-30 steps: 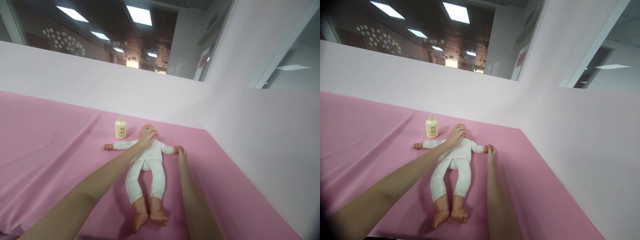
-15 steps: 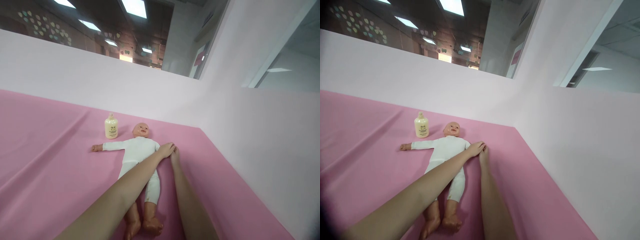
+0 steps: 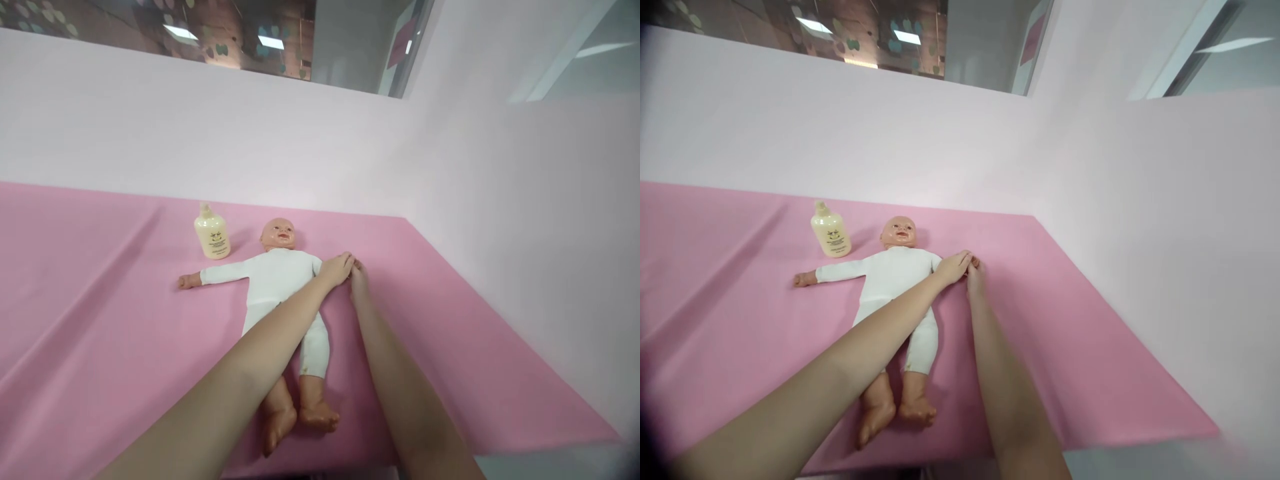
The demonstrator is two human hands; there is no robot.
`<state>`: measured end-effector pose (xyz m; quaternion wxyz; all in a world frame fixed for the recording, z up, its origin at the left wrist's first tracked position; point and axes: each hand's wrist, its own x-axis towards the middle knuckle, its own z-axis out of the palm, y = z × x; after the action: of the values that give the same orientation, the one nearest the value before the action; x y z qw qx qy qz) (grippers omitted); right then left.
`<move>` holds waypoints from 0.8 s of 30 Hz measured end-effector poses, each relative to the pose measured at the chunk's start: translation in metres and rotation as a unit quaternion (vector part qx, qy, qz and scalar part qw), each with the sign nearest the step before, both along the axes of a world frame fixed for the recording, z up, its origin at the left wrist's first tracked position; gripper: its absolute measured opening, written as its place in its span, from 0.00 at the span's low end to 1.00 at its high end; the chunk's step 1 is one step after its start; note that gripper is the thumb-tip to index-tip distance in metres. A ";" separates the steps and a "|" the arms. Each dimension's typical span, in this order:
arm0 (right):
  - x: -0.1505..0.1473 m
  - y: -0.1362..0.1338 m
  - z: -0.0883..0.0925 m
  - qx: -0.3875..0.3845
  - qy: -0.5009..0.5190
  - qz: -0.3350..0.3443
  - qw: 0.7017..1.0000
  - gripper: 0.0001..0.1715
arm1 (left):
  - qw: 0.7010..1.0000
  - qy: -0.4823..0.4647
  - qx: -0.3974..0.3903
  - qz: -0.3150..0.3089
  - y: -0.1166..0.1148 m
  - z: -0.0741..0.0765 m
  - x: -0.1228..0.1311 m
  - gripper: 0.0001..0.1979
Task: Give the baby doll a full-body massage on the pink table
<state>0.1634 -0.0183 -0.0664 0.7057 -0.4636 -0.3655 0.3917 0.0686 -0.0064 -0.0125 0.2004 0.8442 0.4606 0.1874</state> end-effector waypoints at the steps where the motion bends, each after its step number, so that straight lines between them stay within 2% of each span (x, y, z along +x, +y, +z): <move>1: 0.000 0.001 -0.001 -0.005 0.012 -0.005 1.000 0.11 | 1.000 0.006 -0.002 0.008 0.000 -0.001 0.000 0.24; 10: -0.002 0.001 0.000 -0.040 0.062 -0.045 0.996 0.14 | 0.998 0.044 -0.009 0.051 0.003 -0.005 0.002 0.29; 14: -0.003 0.000 0.001 -0.018 0.065 -0.023 0.997 0.17 | 0.998 0.031 -0.010 0.045 0.003 -0.005 0.001 0.31; 17: -0.002 0.000 0.001 -0.010 0.044 -0.043 0.998 0.19 | 0.999 0.015 -0.010 0.045 0.004 -0.003 0.000 0.31; 24: -0.002 -0.005 0.002 -0.017 0.054 -0.010 0.998 0.21 | 0.999 -0.005 -0.013 0.050 0.006 -0.002 0.000 0.25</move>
<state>0.1615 -0.0235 -0.0642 0.7203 -0.4571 -0.3154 0.4157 0.0685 -0.0003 -0.0141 0.2038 0.8165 0.5036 0.1955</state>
